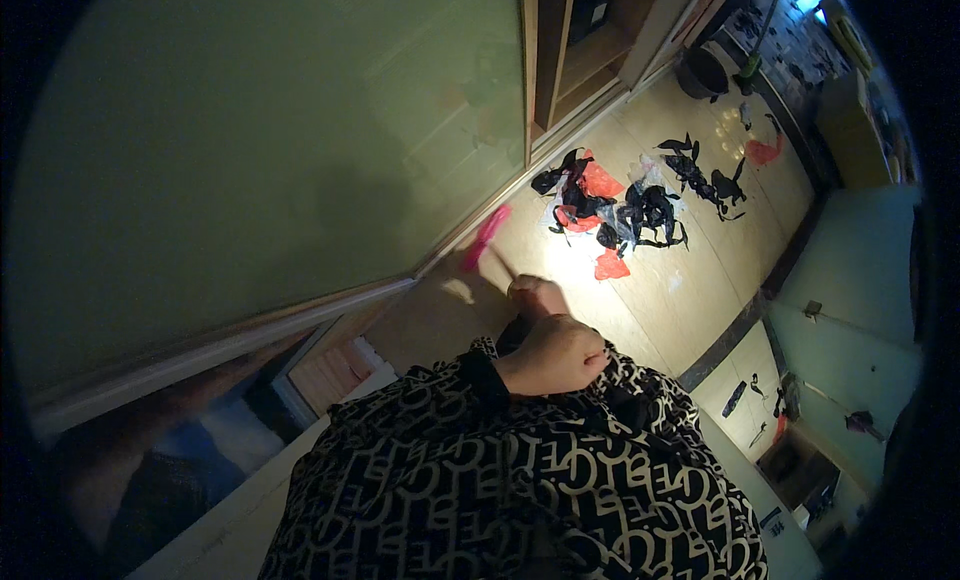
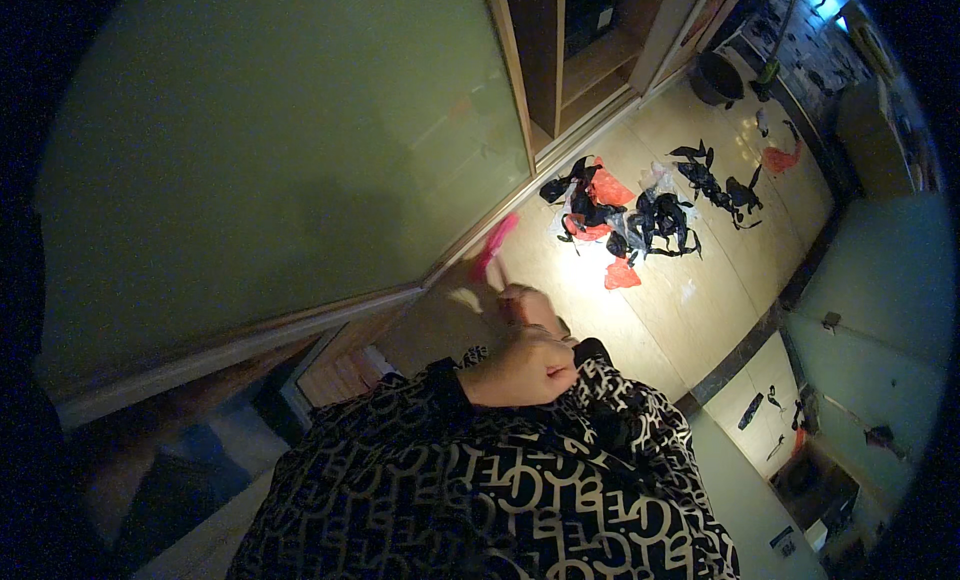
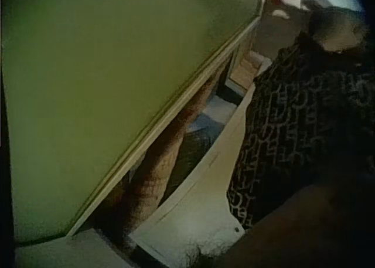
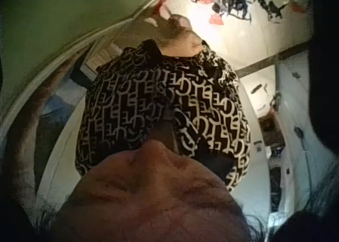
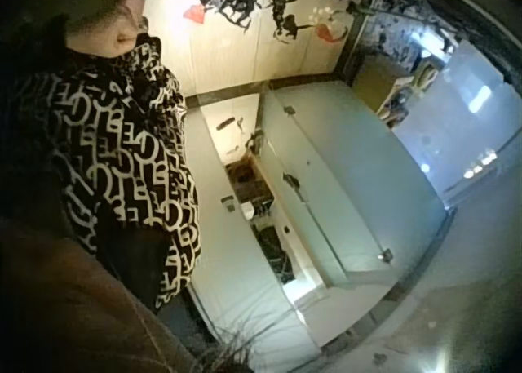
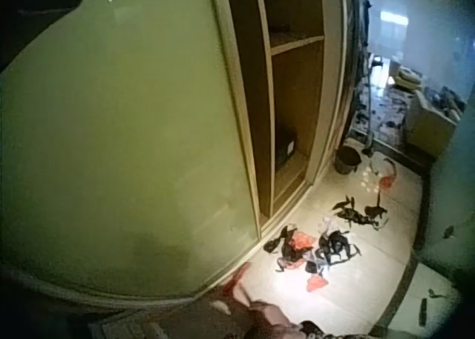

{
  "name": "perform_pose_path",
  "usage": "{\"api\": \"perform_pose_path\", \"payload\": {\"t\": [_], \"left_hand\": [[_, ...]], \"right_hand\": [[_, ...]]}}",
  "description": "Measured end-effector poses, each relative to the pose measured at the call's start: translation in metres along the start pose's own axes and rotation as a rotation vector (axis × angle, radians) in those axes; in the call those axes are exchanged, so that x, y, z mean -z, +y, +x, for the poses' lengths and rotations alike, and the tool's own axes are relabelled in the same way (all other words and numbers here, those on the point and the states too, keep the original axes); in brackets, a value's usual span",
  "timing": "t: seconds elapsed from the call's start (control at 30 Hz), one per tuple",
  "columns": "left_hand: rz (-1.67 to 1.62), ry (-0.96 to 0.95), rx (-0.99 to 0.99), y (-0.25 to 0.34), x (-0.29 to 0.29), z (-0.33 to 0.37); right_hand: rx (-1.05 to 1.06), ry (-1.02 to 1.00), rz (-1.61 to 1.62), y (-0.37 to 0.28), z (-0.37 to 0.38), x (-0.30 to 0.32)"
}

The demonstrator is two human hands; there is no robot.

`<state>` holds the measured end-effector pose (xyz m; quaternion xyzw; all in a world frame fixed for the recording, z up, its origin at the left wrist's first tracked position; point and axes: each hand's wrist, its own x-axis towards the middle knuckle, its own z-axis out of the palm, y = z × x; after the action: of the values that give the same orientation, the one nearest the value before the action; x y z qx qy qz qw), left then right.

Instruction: The person sweeps debris on a tiled floor using a pink broom. They gather scattered black and red pieces into a pile while moving around a bathroom area and a doorway.

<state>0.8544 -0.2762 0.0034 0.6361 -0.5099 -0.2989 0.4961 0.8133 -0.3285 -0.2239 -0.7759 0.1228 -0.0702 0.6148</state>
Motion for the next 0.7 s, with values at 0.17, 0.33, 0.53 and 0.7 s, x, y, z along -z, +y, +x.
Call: {"api": "perform_pose_path", "payload": {"t": [0.17, 0.33, 0.53, 0.7], "left_hand": [[0.028, -0.066, -0.056, 0.015, 0.008, 0.011], [0.045, -0.129, -0.054, 0.049, 0.015, 0.019], [0.210, -0.184, 0.215, 0.000, -0.006, 0.027], [0.057, -0.061, 0.047, -0.007, -0.026, 0.038]], "right_hand": [[-0.075, 0.055, -0.163, -0.049, 0.007, 0.053], [0.207, -0.030, -0.239, -0.072, 0.000, 0.047], [0.101, -0.219, 0.373, -0.049, -0.003, 0.022], [0.008, -0.046, 0.394, -0.007, -0.005, 0.043]]}}
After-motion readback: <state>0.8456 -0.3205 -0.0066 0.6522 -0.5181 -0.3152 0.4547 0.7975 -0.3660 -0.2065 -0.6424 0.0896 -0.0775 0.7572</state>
